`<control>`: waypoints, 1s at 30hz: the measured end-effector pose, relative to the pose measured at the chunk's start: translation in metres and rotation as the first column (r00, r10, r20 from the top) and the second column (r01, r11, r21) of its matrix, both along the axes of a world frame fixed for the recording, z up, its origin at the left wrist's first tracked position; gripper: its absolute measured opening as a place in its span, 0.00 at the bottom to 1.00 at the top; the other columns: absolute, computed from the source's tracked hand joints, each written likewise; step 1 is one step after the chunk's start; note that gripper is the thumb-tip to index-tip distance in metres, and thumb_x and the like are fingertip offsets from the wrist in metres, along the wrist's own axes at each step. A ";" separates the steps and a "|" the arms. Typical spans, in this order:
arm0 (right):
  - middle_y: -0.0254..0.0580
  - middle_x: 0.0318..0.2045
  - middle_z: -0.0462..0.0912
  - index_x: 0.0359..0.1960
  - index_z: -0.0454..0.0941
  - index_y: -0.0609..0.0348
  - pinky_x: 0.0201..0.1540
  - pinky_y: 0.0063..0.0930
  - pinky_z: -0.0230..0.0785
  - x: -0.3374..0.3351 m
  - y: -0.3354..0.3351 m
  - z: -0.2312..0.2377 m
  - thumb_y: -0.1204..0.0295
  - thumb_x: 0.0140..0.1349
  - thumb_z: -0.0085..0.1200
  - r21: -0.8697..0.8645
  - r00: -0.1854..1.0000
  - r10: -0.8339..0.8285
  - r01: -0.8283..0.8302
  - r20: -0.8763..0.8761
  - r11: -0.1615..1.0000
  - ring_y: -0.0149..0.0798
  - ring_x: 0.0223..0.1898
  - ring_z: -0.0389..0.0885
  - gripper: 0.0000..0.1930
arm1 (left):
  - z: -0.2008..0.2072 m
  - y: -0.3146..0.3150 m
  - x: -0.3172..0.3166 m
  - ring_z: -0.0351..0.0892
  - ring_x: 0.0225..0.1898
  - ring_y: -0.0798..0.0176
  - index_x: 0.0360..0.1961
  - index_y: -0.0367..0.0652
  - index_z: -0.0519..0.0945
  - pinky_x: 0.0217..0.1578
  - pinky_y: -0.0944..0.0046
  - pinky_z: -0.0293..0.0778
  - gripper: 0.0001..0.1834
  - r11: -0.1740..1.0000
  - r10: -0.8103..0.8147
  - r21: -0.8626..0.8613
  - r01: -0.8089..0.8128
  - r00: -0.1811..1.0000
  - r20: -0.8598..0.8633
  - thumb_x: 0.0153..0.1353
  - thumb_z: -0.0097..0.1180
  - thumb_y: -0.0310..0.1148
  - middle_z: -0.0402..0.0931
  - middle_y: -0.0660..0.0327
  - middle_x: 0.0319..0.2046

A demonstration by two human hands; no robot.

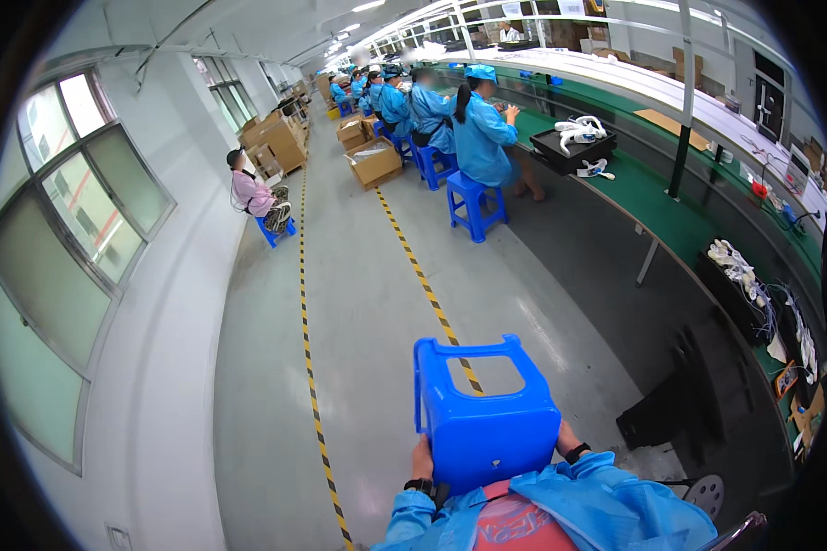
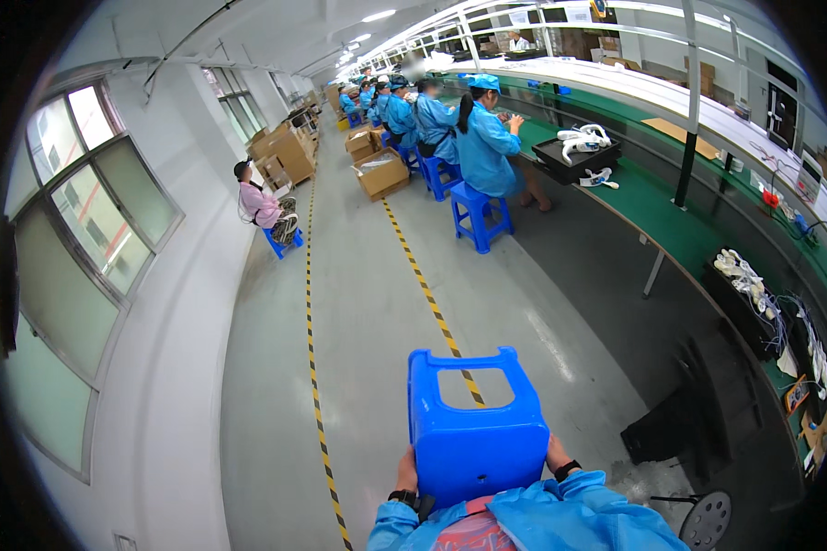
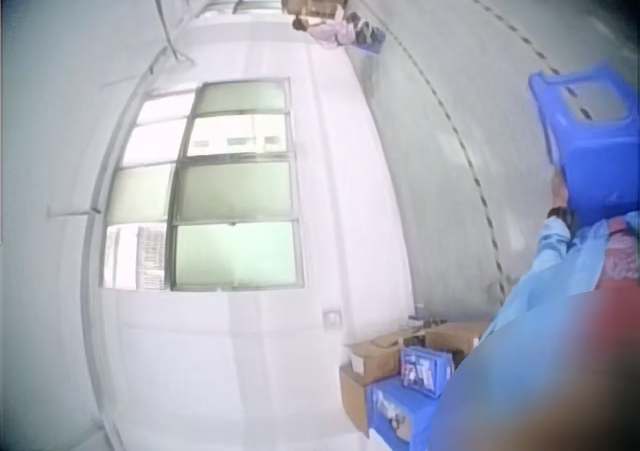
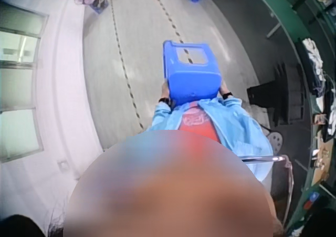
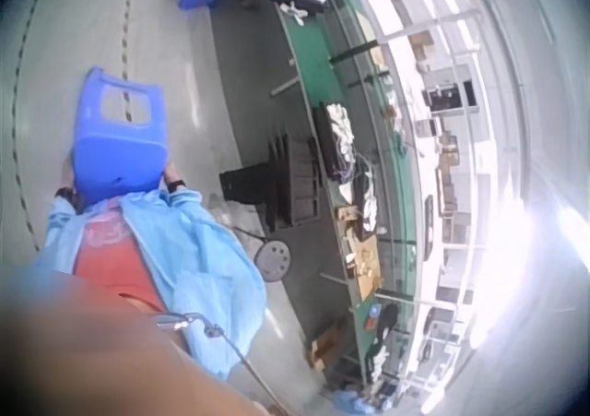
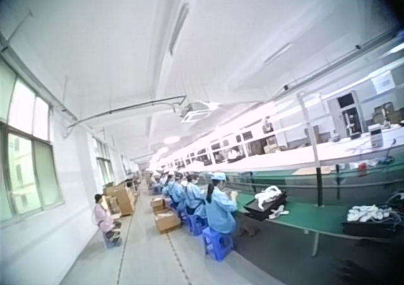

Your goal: The recorder carries a stool to a workstation and then assembles small white plastic components onto a metal wire frame.

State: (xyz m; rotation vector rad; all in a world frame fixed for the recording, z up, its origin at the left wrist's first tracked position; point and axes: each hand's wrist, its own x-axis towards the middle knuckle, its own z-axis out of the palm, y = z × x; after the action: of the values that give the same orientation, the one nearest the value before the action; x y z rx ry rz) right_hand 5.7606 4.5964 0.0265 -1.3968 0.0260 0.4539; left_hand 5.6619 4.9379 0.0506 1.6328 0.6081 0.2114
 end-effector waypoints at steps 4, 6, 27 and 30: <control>0.43 0.46 0.80 0.53 0.74 0.61 0.47 0.32 0.71 0.060 0.024 0.001 0.59 0.69 0.39 0.075 0.991 -0.108 0.114 -0.083 0.991 0.36 0.44 0.78 0.21 | 0.024 0.033 0.088 0.80 0.28 0.61 0.35 0.33 0.80 0.30 0.62 0.75 0.35 0.984 -0.138 0.102 0.143 0.989 -0.053 0.71 0.30 0.54 0.81 0.56 0.27; 0.43 0.46 0.80 0.53 0.74 0.60 0.47 0.31 0.71 0.091 0.045 0.010 0.58 0.69 0.39 0.096 0.987 -0.132 0.141 -0.095 0.985 0.36 0.44 0.78 0.21 | 0.029 0.056 0.125 0.79 0.29 0.60 0.37 0.30 0.79 0.32 0.60 0.73 0.35 0.982 -0.166 0.074 0.172 0.983 -0.080 0.70 0.31 0.55 0.80 0.53 0.27; 0.40 0.40 0.81 0.44 0.77 0.60 0.43 0.26 0.69 0.413 0.051 -0.010 0.57 0.71 0.35 -0.052 0.986 -0.136 0.142 0.097 0.989 0.29 0.39 0.76 0.21 | -0.032 0.071 0.466 0.80 0.38 0.61 0.51 0.36 0.76 0.38 0.64 0.76 0.33 0.910 -0.132 -0.407 0.080 0.986 -0.103 0.65 0.42 0.58 0.79 0.56 0.40; 0.40 0.38 0.81 0.43 0.77 0.60 0.41 0.26 0.69 0.473 0.023 0.028 0.57 0.71 0.34 -0.041 0.996 -0.091 0.092 0.019 0.995 0.30 0.38 0.76 0.22 | -0.012 0.046 0.532 0.79 0.38 0.61 0.51 0.35 0.75 0.38 0.65 0.76 0.34 0.912 -0.165 -0.396 0.111 0.981 -0.106 0.65 0.42 0.59 0.79 0.56 0.40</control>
State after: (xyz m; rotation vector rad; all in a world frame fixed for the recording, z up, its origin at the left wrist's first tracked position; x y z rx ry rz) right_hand 6.2332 4.6199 0.0549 -1.4338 0.0854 0.3672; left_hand 6.1936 4.9843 0.0389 1.3022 0.5928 -0.1241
